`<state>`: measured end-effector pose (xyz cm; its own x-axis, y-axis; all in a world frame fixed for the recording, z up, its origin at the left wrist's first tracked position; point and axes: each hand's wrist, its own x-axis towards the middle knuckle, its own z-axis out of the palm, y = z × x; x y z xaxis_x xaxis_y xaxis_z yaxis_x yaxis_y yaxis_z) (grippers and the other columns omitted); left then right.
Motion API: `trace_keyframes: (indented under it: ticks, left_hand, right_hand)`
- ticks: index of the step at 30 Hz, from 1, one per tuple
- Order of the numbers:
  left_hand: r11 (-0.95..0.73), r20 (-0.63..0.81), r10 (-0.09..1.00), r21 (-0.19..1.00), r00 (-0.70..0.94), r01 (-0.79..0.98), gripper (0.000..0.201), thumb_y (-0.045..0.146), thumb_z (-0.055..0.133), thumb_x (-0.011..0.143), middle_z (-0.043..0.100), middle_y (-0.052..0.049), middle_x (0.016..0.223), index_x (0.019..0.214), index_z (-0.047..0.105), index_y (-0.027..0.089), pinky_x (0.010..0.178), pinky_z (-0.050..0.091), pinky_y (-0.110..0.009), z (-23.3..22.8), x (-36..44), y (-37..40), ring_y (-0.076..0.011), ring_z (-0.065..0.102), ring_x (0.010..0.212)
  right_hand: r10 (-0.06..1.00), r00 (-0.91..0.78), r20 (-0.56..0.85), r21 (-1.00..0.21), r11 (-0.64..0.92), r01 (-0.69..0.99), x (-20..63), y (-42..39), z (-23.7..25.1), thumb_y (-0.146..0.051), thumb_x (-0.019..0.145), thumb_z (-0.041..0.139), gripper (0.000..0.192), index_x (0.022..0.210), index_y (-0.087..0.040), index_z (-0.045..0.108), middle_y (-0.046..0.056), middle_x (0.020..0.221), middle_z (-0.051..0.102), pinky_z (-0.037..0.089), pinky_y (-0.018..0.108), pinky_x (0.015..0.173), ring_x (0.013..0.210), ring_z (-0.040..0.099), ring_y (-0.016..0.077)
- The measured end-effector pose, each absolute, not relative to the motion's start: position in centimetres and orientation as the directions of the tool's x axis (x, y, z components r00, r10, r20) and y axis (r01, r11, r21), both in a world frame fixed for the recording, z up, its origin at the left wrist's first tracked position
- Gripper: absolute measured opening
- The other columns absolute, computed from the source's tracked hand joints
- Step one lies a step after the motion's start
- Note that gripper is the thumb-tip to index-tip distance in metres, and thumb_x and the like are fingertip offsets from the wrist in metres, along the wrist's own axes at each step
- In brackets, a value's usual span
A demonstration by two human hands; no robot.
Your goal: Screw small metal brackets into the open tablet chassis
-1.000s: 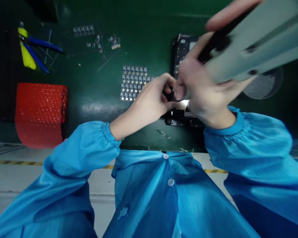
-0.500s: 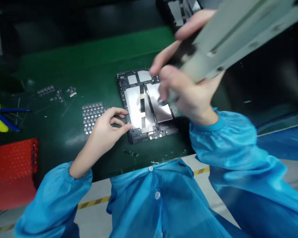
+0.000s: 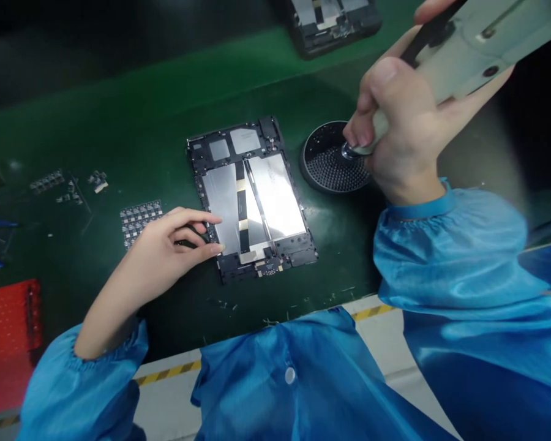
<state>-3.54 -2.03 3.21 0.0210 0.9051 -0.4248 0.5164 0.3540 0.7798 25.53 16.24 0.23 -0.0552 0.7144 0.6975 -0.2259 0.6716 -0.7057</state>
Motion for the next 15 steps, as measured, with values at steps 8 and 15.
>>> trace_keyframes:
  ticks: [8,15]
  left_hand:
    - [0.342,-0.403,0.915,0.791,0.01,0.508,0.043,0.043,0.098,0.083,0.071,-0.003,0.114,0.122,0.085,0.033,0.079,0.069,-0.026,3.06,-3.19,-2.2,-0.014,0.075,0.084]
    - [0.37,-0.442,0.897,0.773,0.019,0.515,0.052,0.048,0.098,0.082,0.077,-0.007,0.119,0.127,0.083,0.029,0.077,0.068,-0.03,2.94,-3.11,-1.88,-0.0196,0.08,0.088]
  right_hand:
    - [0.719,-0.064,0.692,-0.713,0.669,-0.21,25.71,16.42,-0.02,-0.03,0.096,0.057,0.045,0.125,-0.01,0.029,-0.004,0.081,0.039,0.026,0.01,0.045,0.057,0.04,-0.0052]
    - [0.75,-0.07,0.658,-0.752,0.65,-0.108,26.02,16.23,-0.45,-0.05,0.093,0.066,0.063,0.126,-0.011,0.028,-0.003,0.084,0.04,0.026,0.013,0.045,0.056,0.038,-0.0047]
